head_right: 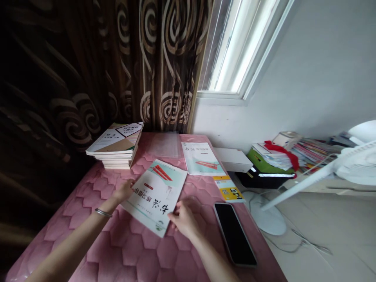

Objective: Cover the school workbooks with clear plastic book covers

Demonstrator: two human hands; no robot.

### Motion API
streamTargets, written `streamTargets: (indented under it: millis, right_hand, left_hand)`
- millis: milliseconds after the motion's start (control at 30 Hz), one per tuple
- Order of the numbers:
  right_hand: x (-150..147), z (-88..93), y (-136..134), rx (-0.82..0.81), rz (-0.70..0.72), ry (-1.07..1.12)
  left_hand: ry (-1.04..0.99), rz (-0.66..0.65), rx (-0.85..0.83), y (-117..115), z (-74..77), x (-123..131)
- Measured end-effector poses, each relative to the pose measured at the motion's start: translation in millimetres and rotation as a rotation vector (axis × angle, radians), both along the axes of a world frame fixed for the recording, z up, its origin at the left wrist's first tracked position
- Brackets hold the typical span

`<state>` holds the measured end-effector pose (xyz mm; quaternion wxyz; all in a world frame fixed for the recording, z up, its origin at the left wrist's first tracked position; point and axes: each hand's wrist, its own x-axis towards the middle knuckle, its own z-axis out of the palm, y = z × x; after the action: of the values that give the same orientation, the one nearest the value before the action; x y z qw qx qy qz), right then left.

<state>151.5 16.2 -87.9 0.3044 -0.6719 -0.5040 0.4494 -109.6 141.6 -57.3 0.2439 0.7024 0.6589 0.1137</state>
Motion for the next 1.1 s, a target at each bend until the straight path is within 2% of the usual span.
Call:
streamTargets:
  millis: [67, 133, 233, 333, 400, 533, 667, 767, 833, 933, 1100]
  right_hand:
    - [-1, 8.2, -9, 0.083, 0.083, -0.076]
    - [9, 21.2, -6, 0.259, 0.084, -0.249]
    - [32, 37.2, 21, 0.433, -0.022, -0.442]
    - [47, 35.1, 61, 0.467, -0.091, -0.433]
    - [49, 24.1, 85, 0.438, -0.093, -0.334]
    - [49, -1.9, 108, 0.401, -0.096, -0.249]
    - [64, -15.8, 108, 0.404, -0.277, -0.292]
    - [76, -19.2, 111, 0.414, -0.408, -0.325]
    - [79, -19.6, 118, 0.419, -0.460, -0.344]
    - [78, -18.3, 132, 0.402, -0.504, -0.392]
    - [72, -12.2, 140, 0.320, -0.504, -0.501]
  left_hand:
    - [0.000, -0.033, 0.002, 5, 6.3, -16]
    - [-0.027, -0.082, -0.010, 9, 10.1, -33]
    - [-0.160, -0.205, -0.025, 16, 10.7, -55]
    - [-0.320, -0.327, -0.045, 23, 10.3, -63]
    - [-0.337, -0.363, -0.028, 28, 12.3, -57]
    - [-0.157, -0.322, 0.125, 41, 19.8, -26]
    - [-0.084, -0.252, 0.261, 54, 25.6, 10]
    - [-0.068, -0.233, 0.357, 54, 26.3, 29]
    - [-0.060, -0.254, 0.394, 47, 22.6, 34]
    - [-0.071, -0.279, 0.440, 31, 8.4, 30]
    - [-0.121, -0.183, 0.477, 7, -22.2, 6]
